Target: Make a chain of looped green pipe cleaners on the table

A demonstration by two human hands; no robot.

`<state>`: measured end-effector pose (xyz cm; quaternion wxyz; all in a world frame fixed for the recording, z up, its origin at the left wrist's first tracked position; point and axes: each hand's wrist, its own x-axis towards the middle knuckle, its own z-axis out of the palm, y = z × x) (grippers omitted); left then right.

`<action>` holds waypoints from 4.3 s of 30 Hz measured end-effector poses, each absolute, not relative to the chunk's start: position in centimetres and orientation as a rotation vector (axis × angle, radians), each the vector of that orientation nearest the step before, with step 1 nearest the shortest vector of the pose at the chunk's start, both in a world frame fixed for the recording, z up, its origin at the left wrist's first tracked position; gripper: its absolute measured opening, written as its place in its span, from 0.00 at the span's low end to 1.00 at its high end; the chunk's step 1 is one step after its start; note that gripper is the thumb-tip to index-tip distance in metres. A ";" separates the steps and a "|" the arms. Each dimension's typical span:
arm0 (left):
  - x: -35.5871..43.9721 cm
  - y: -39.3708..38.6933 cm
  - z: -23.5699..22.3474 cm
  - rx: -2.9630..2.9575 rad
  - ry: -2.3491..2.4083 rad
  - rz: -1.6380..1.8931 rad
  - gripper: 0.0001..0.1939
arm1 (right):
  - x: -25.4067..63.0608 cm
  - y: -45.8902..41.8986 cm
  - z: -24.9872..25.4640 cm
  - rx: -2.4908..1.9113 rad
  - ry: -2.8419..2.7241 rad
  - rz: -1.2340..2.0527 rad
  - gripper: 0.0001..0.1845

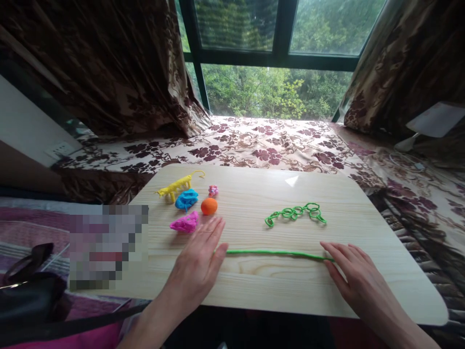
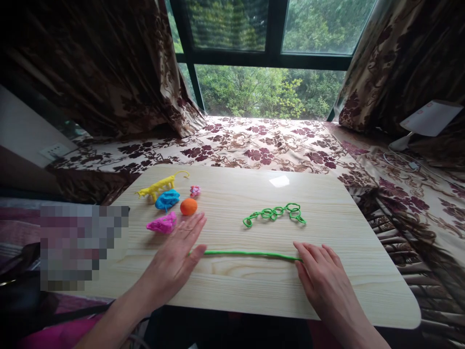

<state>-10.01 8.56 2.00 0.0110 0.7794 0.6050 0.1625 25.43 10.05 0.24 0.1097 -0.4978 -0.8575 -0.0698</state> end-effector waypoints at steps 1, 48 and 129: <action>-9.2 8.9 1.8 2.453 1.861 0.455 0.29 | 25.3 10.0 0.2 -1.463 -2.522 -0.207 0.20; -7.3 5.6 0.0 2.494 1.758 0.207 0.37 | 26.5 6.5 -0.6 -1.404 -2.676 -0.209 0.27; -16.2 4.1 0.4 2.295 2.431 0.705 0.19 | 30.2 9.4 -1.6 -1.507 -2.533 -0.066 0.14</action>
